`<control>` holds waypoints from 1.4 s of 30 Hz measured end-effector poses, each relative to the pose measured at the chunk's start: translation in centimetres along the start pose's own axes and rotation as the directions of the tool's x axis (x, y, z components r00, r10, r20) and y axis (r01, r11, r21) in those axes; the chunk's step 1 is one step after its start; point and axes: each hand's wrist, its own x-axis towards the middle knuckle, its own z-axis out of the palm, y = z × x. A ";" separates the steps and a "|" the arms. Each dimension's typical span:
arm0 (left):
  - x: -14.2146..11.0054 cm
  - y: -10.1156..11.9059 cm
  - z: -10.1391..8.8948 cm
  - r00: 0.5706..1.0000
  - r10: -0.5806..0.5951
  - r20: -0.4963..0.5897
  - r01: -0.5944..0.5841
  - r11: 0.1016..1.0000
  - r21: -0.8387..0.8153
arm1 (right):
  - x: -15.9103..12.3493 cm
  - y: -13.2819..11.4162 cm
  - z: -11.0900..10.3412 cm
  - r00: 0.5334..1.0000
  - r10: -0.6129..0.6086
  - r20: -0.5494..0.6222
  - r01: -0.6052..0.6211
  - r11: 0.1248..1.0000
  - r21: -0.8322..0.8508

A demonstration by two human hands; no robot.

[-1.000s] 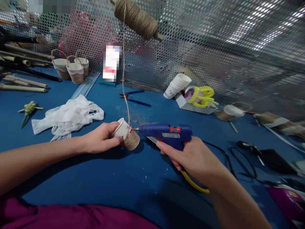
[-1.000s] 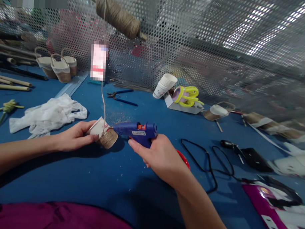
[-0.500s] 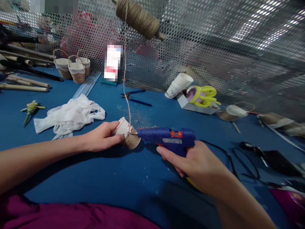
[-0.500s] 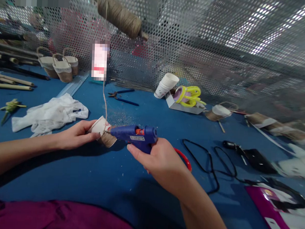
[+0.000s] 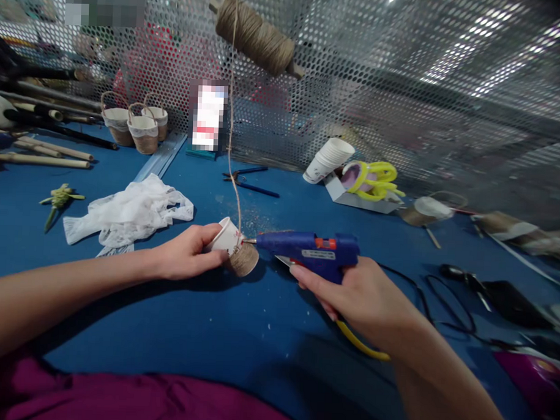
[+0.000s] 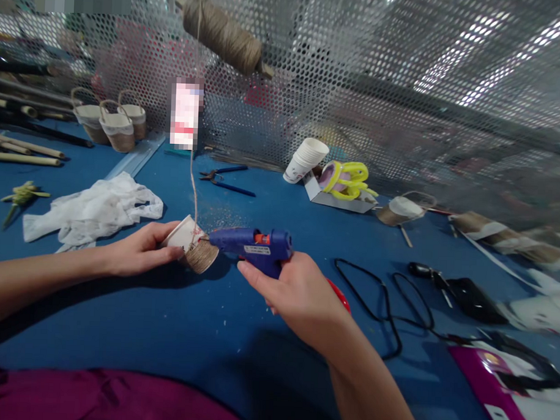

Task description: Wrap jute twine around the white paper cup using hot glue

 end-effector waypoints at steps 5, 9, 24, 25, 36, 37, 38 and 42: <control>0.0 0.1 -0.1 1.000 -0.006 0.002 0.006 1.000 0.030 | 0.4 -0.3 0.0 1.000 0.029 -0.002 -0.029 0.999 0.027; -0.2 0.1 -0.1 1.000 -0.016 -0.004 0.016 0.999 0.052 | 0.7 -0.4 0.1 0.999 0.042 -0.004 -0.042 0.998 0.043; -0.1 0.2 -0.1 1.000 0.016 -0.003 -0.016 0.997 0.079 | 1.0 -0.1 0.4 1.000 -0.005 0.003 0.005 0.995 0.096; -0.2 0.2 -0.1 1.000 0.025 -0.001 -0.025 0.996 0.081 | 1.0 -0.1 0.4 1.000 -0.009 0.002 0.009 0.995 0.098; -0.1 0.4 -0.1 1.000 0.025 0.001 -0.025 0.997 0.071 | 0.4 -0.2 0.1 1.000 0.013 -0.013 -0.012 0.997 0.077; -0.1 0.3 -0.1 1.000 0.021 0.002 -0.021 0.997 0.068 | 0.3 -0.3 0.0 1.000 0.005 -0.008 -0.005 0.997 0.075; -0.1 0.3 -0.1 1.000 0.015 0.004 -0.015 0.998 0.064 | 0.3 -0.3 0.0 1.000 -0.005 -0.001 0.005 0.998 0.070; -0.1 0.4 -0.1 1.000 0.004 0.006 -0.004 0.999 0.041 | 0.0 -0.1 -0.1 1.000 -0.014 0.010 0.013 0.999 0.049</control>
